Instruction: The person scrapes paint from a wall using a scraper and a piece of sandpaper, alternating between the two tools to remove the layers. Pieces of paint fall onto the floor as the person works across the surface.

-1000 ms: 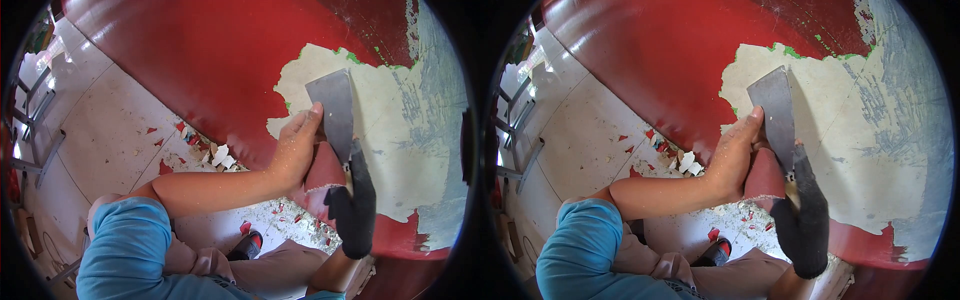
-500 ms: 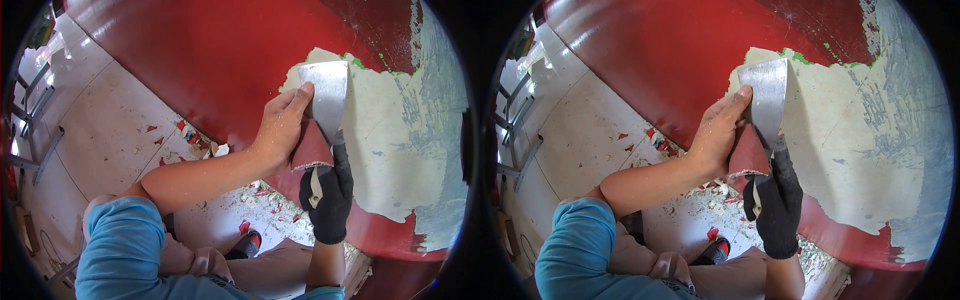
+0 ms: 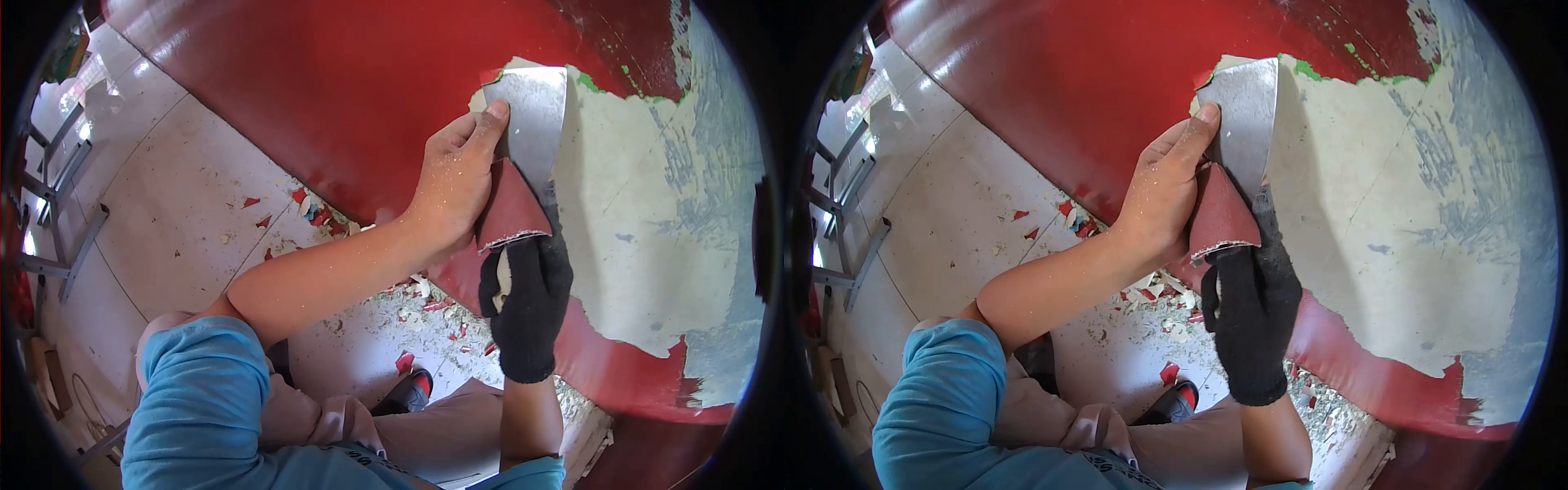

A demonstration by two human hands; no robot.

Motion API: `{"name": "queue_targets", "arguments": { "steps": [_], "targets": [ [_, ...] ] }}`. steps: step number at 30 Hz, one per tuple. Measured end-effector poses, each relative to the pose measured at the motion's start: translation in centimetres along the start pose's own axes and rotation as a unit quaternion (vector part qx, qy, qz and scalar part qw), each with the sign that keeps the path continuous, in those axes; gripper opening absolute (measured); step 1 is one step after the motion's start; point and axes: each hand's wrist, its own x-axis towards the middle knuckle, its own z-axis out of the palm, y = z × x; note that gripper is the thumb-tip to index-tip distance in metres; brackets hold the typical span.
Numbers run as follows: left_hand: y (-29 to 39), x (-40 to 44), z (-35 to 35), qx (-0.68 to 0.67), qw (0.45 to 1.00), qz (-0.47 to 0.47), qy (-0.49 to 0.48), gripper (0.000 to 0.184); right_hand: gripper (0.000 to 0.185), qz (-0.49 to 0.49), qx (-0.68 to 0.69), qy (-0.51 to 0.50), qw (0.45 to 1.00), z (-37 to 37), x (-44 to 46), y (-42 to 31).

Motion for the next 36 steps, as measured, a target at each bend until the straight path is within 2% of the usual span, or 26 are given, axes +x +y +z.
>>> {"name": "queue_targets", "arguments": {
  "steps": [2,3,4,5,6,7,13,15,20,22,23,24,26,27,28,29,30,32,33,35,36],
  "targets": [
    [-0.2,-0.3,0.2,0.064,0.996,0.052,0.025,0.041,0.014,0.035,0.279,-0.042,0.959,0.1,0.1,-0.2],
    [-0.4,-1.0,0.2,0.101,0.994,0.037,0.029,0.041,0.026,-0.085,0.024,0.197,0.976,3.4,-0.6,0.2],
    [-0.7,-1.8,0.2,0.136,0.99,0.019,0.034,0.042,0.026,-0.089,0.021,0.195,0.976,2.6,-0.4,-0.2],
    [-1.1,-1.8,0.6,0.03,0.999,-0.024,0.029,0.041,0.031,-0.029,0.151,0.119,0.981,1.2,-0.1,-0.6],
    [-1.0,-1.5,0.3,0.028,0.999,-0.023,0.028,0.041,0.036,0.034,0.276,0.04,0.96,0.4,0.2,-1.0],
    [-0.2,-1.1,0.1,0.035,0.999,-0.021,0.016,0.04,0.036,0.036,0.276,0.041,0.96,0.5,0.4,-1.0],
    [0.6,-0.4,0.3,0.008,0.999,-0.042,0.003,0.036,0.041,-0.084,0.103,0.136,0.982,3.4,1.7,-1.9],
    [0.8,-0.3,0.5,0.009,1.0,0.002,0.008,0.036,0.043,-0.124,0.044,0.168,0.977,3.9,2.0,-2.0],
    [-0.1,-1.0,0.6,0.01,0.999,0.028,0.02,0.037,0.043,-0.123,0.004,0.141,0.982,3.2,1.7,-0.8],
    [-0.4,-1.7,0.8,0.006,0.999,0.005,0.04,0.039,0.041,-0.162,0.015,0.194,0.967,4.0,1.5,-0.2],
    [-0.1,-1.8,0.8,-0.002,0.999,-0.017,0.027,0.04,0.042,-0.173,-0.024,0.183,0.968,3.6,1.4,-0.4],
    [0.3,-1.7,0.7,-0.007,1.0,-0.013,0.027,0.04,0.042,-0.175,-0.029,0.179,0.968,3.6,1.4,-1.0],
    [0.8,-1.3,0.5,-0.021,0.999,-0.038,0.005,0.039,0.044,-0.061,0.03,0.156,0.985,3.7,1.3,-1.9],
    [0.8,-1.1,0.3,-0.026,0.999,-0.036,0.008,0.039,0.044,-0.061,0.025,0.153,0.986,3.8,1.6,-1.7],
    [0.9,-0.8,0.1,-0.022,0.999,-0.026,0.0,0.039,0.043,-0.157,-0.124,0.182,0.963,3.9,2.1,-1.3],
    [1.0,-0.7,0.0,-0.017,1.0,-0.019,-0.01,0.039,0.043,-0.249,-0.267,0.208,0.907,3.9,2.4,-1.0],
    [0.9,-0.6,0.0,-0.016,1.0,-0.021,-0.012,0.039,0.043,-0.248,-0.266,0.211,0.907,3.8,2.7,-0.9],
    [1.4,-0.8,0.5,-0.032,0.999,-0.017,0.005,0.037,0.038,-0.244,-0.139,0.197,0.939,3.4,3.4,-1.0],
    [1.1,-0.5,0.2,-0.033,0.999,-0.021,0.003,0.037,0.038,-0.242,-0.14,0.201,0.939,3.4,3.8,-1.2],
    [1.5,0.7,-0.3,0.004,0.997,0.071,0.024,0.038,0.036,-0.159,-0.013,0.158,0.974,3.9,4.6,-2.0],
    [2.2,1.3,-0.3,-0.051,0.996,0.066,-0.021,0.043,0.036,-0.161,-0.007,0.162,0.974,4.3,4.9,-2.3]
  ]
}}
